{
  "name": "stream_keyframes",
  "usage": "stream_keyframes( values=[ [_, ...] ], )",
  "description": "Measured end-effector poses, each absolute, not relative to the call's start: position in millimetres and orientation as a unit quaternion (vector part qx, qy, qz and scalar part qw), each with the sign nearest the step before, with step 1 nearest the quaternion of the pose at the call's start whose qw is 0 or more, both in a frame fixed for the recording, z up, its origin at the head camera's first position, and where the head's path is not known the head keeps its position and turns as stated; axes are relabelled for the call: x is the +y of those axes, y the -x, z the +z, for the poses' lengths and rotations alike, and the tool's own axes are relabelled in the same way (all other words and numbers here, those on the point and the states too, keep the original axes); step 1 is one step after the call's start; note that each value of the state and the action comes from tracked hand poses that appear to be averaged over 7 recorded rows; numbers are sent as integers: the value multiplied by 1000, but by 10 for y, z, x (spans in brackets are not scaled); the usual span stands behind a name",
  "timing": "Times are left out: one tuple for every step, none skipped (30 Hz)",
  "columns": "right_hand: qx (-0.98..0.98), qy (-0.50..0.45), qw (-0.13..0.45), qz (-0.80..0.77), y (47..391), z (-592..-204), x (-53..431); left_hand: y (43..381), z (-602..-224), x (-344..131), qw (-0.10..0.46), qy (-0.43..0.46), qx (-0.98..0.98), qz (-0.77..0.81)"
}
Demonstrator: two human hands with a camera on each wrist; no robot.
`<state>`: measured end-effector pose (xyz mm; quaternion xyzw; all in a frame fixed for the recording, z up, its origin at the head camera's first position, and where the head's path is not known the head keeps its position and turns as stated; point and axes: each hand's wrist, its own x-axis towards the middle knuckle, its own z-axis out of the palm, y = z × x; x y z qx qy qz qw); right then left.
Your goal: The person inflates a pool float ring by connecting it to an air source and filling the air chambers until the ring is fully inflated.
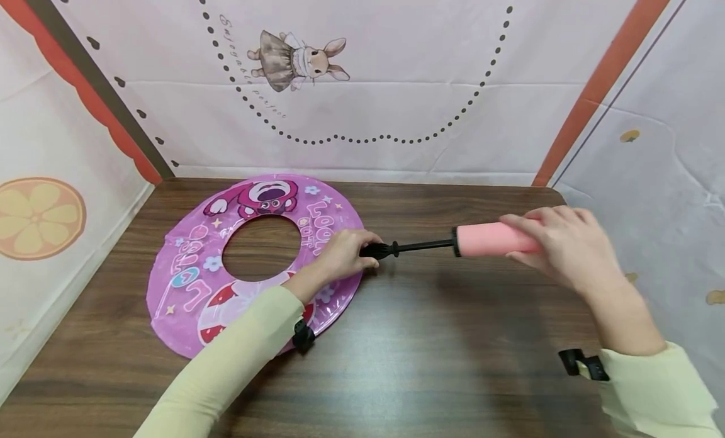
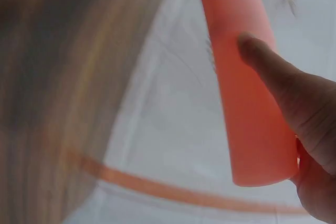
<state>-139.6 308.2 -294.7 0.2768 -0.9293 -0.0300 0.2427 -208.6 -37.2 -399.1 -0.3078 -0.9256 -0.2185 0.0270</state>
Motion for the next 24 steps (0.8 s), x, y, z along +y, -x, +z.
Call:
stream_keyframes(
  values=[
    [-932,-269,242,-32,1383,-2910,3132,2089,-3994,-378,28,307,-925,-222],
    [-933,-263,241,-36,1374,-2879,3169,2092,-3997,-384,30,306,-925,-225],
    [-935,-258,241,-40,1368,-2856,3192,2093,-3998,-388,31,305,-924,-227],
    [-934,-259,243,-40,1369,-2842,3196,2095,-3999,-391,32,305,-924,-229],
    [-931,-264,248,-39,1376,-2841,3177,2096,-3999,-393,32,305,-923,-232],
    [-926,-274,256,-36,1392,-2857,3135,2095,-3997,-394,32,305,-922,-236],
    [-919,-289,265,-35,1416,-2886,3071,2094,-3995,-393,33,307,-921,-237],
    [-913,-303,271,-35,1443,-2922,2995,2094,-3994,-391,34,309,-921,-236],
    [-905,-319,279,-36,1476,-2966,2912,2095,-3993,-387,35,310,-921,-234],
    [-898,-334,285,-35,1511,-3010,2814,2091,-3993,-390,36,310,-921,-234],
    [-891,-348,288,-38,1544,-3056,2718,2086,-3991,-393,37,309,-921,-234],
    [-886,-358,291,-42,1573,-3096,2628,2081,-3990,-396,39,307,-922,-232],
    [-883,-364,293,-47,1596,-3127,2546,2078,-3991,-398,40,306,-923,-230],
    [-880,-367,296,-51,1613,-3151,2476,2075,-3992,-400,42,304,-923,-231],
    [-878,-369,301,-53,1630,-3168,2414,2071,-3992,-403,43,301,-924,-232],
    [-876,-371,303,-55,1639,-3183,2356,2067,-3992,-406,45,300,-924,-234],
    [-874,-372,306,-59,1645,-3194,2302,2066,-3994,-409,46,299,-923,-236],
    [-873,-372,309,-61,1650,-3201,2255,2065,-3997,-413,49,300,-923,-238],
    [-872,-371,313,-62,1654,-3209,2215,2066,-3998,-416,50,300,-922,-239],
    [-871,-370,316,-63,1658,-3214,2182,2069,-4004,-418,51,299,-922,-241],
    [-871,-370,317,-64,1663,-3218,2159,2075,-4006,-421,53,299,-922,-240],
    [-871,-369,317,-65,1663,-3220,2144,2080,-4006,-425,52,299,-922,-239],
    [-873,-368,314,-65,1662,-3217,2138,2084,-4001,-429,50,299,-923,-239],
    [-874,-367,312,-65,1661,-3213,2143,2088,-3997,-434,46,297,-923,-239]
  ],
)
